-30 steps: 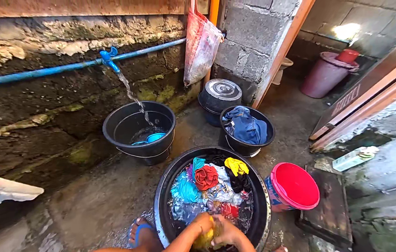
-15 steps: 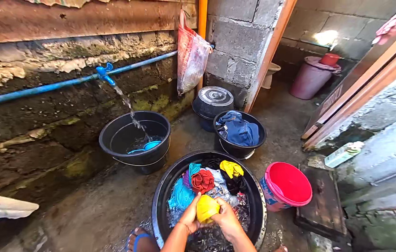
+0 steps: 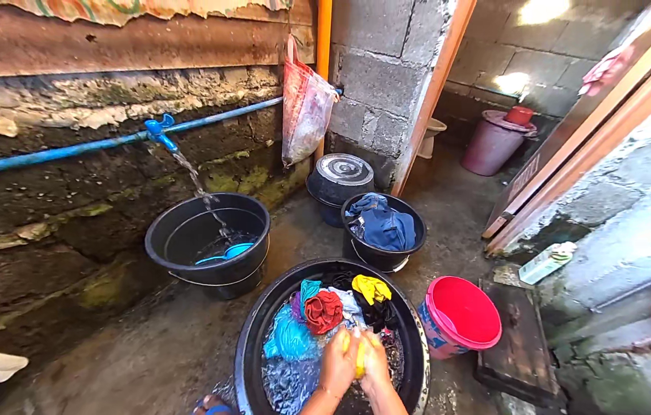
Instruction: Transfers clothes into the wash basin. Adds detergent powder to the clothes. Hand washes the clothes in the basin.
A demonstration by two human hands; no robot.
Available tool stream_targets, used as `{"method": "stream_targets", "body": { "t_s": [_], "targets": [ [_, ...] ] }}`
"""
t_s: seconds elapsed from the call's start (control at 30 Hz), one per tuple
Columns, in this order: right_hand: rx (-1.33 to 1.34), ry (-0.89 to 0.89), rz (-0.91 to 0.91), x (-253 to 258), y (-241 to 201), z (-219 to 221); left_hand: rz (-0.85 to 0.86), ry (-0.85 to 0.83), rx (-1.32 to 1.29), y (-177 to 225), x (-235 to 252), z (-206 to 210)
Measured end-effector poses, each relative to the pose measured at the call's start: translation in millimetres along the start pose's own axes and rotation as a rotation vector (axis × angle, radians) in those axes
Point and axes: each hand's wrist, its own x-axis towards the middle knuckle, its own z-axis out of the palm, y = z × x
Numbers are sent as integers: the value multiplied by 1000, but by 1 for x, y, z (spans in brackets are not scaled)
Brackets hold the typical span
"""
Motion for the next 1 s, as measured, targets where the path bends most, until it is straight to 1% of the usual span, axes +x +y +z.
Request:
{"method": "stream_targets", "body": {
  "t_s": [0.03, 0.07, 0.1, 0.17, 0.2, 0.23, 0.27, 0.3, 0.33, 0.37, 0.43, 0.53, 0.57, 0.6, 0.67, 0.73, 0.8, 0.83, 0.87, 0.9, 0.93, 0.97, 1.0],
  "targets": [
    [-136, 0, -104, 2, -3, 2, -107, 36, -146, -2, 6, 1],
    [-267, -18, -218, 5, -5, 3, -205, 34, -288, -1, 11, 0],
    [-411, -53, -324, 7, -7, 2, -297, -1, -415, 0, 13, -1],
    [-688, -183, -472, 8, -16, -3, -458, -165, -639, 3, 14, -6],
    [-777, -257, -507, 7, -20, -5, -540, -269, -730, 5, 14, -9],
    [-812, -317, -511, 7, -22, -8, -592, -360, -799, 4, 14, -11],
    [-789, -349, -482, 7, -27, -11, -620, -413, -852, 2, 16, -12],
    [-715, -338, -423, 10, -34, -14, -616, -444, -898, 0, 19, -12],
    [-618, -276, -366, 16, -43, -20, -580, -456, -931, -4, 22, -13],
    [-521, -175, -316, 23, -56, -28, -537, -437, -911, -7, 27, -15],
    [-381, 61, -280, 37, -95, -48, -476, -367, -672, -10, 39, -22],
    [-282, 306, -412, 43, -156, -85, -334, -322, -390, -12, 63, -23],
    [-262, 353, -459, 42, -171, -95, -270, -316, -322, -12, 74, -18],
    [-265, 372, -466, 40, -181, -103, -207, -316, -233, -11, 87, -11],
    [-349, 359, -395, 32, -188, -111, -137, -340, 16, 2, 109, 8],
    [-460, 292, -279, 28, -178, -112, -188, -408, 275, 18, 127, 28],
    [-546, 168, -161, 27, -163, -106, -256, -459, 396, 29, 143, 43],
    [-591, 116, -127, 28, -156, -102, -258, -434, 358, 33, 149, 46],
    [-636, 71, -107, 28, -150, -99, -223, -388, 249, 37, 155, 47],
    [-677, 34, -94, 30, -145, -97, -172, -359, 85, 45, 158, 45],
    [-700, 1, -81, 33, -140, -96, -129, -356, -86, 56, 160, 40],
    [-693, -26, -67, 38, -136, -93, -93, -373, -193, 68, 162, 32],
    [-665, -36, -53, 41, -132, -88, -57, -398, -210, 80, 162, 24]
  ]
}}
